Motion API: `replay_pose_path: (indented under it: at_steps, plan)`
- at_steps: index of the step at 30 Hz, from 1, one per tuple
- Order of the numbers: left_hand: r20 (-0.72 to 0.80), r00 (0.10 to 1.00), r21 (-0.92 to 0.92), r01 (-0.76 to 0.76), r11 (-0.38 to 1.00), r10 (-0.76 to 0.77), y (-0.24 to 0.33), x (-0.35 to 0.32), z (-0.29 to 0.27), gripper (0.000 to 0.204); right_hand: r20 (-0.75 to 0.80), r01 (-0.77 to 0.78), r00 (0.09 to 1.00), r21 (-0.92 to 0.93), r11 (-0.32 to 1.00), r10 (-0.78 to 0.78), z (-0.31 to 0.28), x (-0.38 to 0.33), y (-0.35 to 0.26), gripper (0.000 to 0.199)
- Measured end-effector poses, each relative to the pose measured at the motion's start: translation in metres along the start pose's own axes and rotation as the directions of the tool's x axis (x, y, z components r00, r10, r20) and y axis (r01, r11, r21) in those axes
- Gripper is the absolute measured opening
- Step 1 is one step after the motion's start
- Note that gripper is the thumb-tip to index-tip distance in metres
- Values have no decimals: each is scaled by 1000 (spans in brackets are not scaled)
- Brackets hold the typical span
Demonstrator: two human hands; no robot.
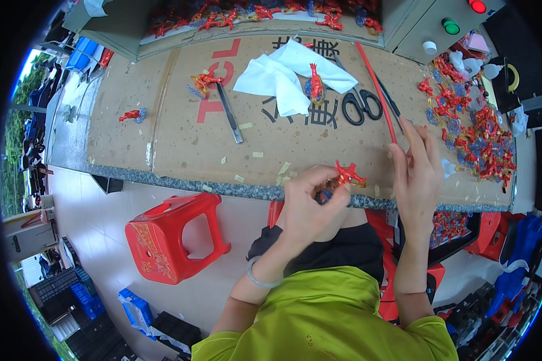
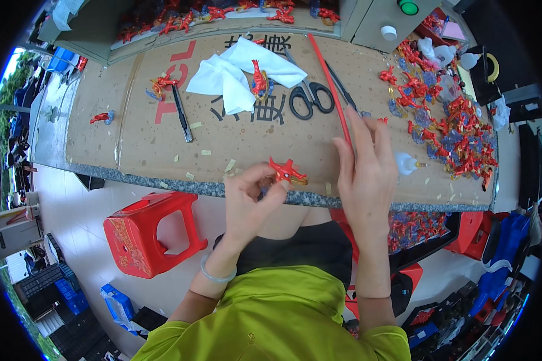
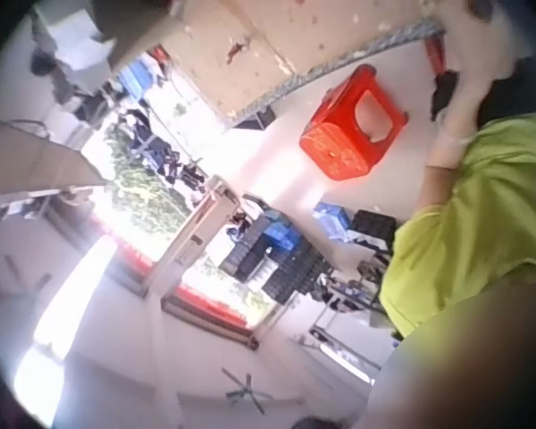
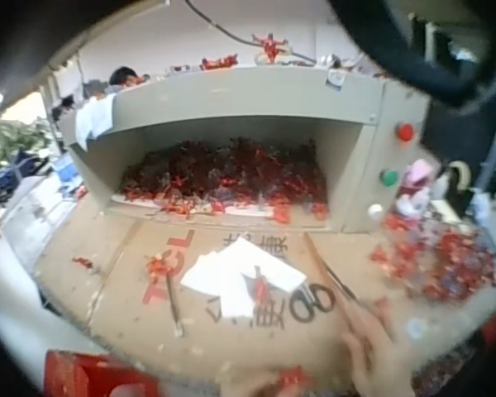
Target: Assembling, detailing, and applying adhesive to small plastic figurines at a workshop workbench.
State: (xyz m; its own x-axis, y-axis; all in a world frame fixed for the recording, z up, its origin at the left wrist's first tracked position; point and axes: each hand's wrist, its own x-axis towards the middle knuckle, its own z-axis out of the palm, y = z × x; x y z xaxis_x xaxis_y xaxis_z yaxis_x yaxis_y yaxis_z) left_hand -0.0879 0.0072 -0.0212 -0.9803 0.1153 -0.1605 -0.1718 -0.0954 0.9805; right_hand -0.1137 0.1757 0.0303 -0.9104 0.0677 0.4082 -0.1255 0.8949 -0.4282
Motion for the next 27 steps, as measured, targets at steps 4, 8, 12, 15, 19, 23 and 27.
replay_pose_path:
  at_steps: [4, 8, 12, 15, 19, 23, 27]
  plan:
    - [-66, 752, 652, -465, 599, 656, 16, 9, 13, 33, 111, -21, 993, 490, 871, -38, 3, -10, -23, 27]
    - [-28, 719, 777, -421, 468, 694, 17, 19, 17, 37, 60, 4, 997, 623, 782, -53, 26, -11, -9, 27]
    - [-130, 905, 149, -386, 910, 405, 18, 19, 16, 49, 223, -283, 958, 843, 457, 182, 29, -8, -2, 18]
    - [-37, 995, -404, -96, 910, 89, 16, 21, 7, 50, 311, -350, 935, 882, 316, 168, 28, -9, 2, 15]
    - [134, 991, -413, 58, 909, -2, 17, 26, -1, 44, 308, -325, 946, 895, 307, 102, 30, -10, 3, 17]
    - [131, 991, -360, 55, 931, -8, 10, 26, -6, 40, 365, -380, 925, 879, 288, 108, 29, -9, 1, 17]
    - [188, 982, -401, 105, 910, -31, 8, 25, -9, 37, 435, -465, 885, 838, 285, 166, 32, -12, 5, 14]
